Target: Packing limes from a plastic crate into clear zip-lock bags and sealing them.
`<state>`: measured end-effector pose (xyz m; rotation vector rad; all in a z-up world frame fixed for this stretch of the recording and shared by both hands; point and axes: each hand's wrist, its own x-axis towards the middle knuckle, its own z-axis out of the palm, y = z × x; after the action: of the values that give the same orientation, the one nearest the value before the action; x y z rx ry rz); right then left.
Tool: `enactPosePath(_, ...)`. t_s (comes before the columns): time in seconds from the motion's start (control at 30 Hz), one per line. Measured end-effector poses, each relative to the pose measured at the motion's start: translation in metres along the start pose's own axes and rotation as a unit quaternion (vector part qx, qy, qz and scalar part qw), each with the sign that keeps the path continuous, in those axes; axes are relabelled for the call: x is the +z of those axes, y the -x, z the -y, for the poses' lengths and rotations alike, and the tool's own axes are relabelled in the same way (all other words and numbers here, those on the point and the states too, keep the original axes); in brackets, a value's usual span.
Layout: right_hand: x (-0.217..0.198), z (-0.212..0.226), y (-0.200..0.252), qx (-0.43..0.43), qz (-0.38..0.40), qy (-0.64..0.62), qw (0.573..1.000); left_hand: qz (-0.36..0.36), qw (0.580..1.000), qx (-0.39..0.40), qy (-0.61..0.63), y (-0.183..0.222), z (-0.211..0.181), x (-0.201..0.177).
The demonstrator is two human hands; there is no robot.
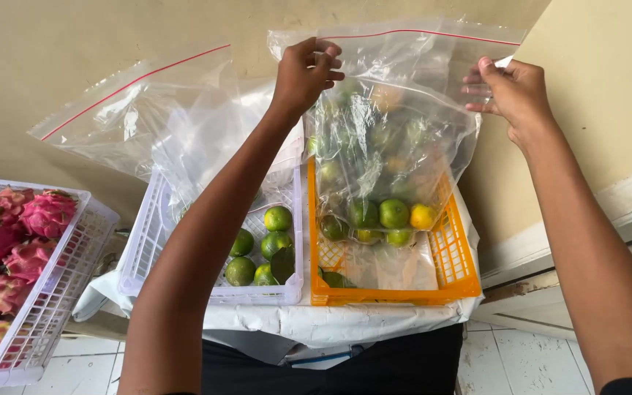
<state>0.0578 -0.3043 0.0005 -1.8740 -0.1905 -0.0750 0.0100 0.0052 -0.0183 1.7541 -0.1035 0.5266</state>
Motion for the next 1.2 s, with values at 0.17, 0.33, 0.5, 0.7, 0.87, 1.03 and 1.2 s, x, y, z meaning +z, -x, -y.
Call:
enactPosePath(0.17, -0.002, -0.015, 0.008, -0.015, -0.034, -0.029, 0.999, 0.036, 0.996, 0.081, -0.012, 0.028, 0.015, -0.002)
enactPosePath(0.33, 0.000, -0.031, 0.026, -0.124, -0.089, 0.019, 0.988, 0.031, 0.990, 0.134, -0.042, 0.070, 0.005, -0.014)
enactPosePath(0.5, 0.012, 0.003, 0.108, -0.267, -0.042, 0.094, 0.958, -0.027, 0.913, 0.236, -0.332, 0.105, -0.008, -0.068)
enactPosePath(0.7, 0.010, -0.002, 0.150, -0.322, 0.016, 0.132, 0.937, -0.151, 0.761, 0.006, -0.631, 0.118, -0.037, -0.169)
enactPosePath(0.87, 0.008, 0.000, 0.146, -0.272, 0.025, 0.109, 0.956, 0.004, 0.823, 0.016, -0.568, 0.095, -0.020, -0.236)
enactPosePath(1.03, 0.017, 0.020, 0.138, -0.254, 0.053, 0.039, 0.965, 0.062, 0.860, 0.120, -0.492, 0.108, -0.077, -0.201)
enactPosePath(1.2, 0.042, 0.055, 0.127, -0.281, 0.153, -0.045, 0.946, 0.073, 0.764, 0.328, -0.551, 0.109, -0.129, -0.166)
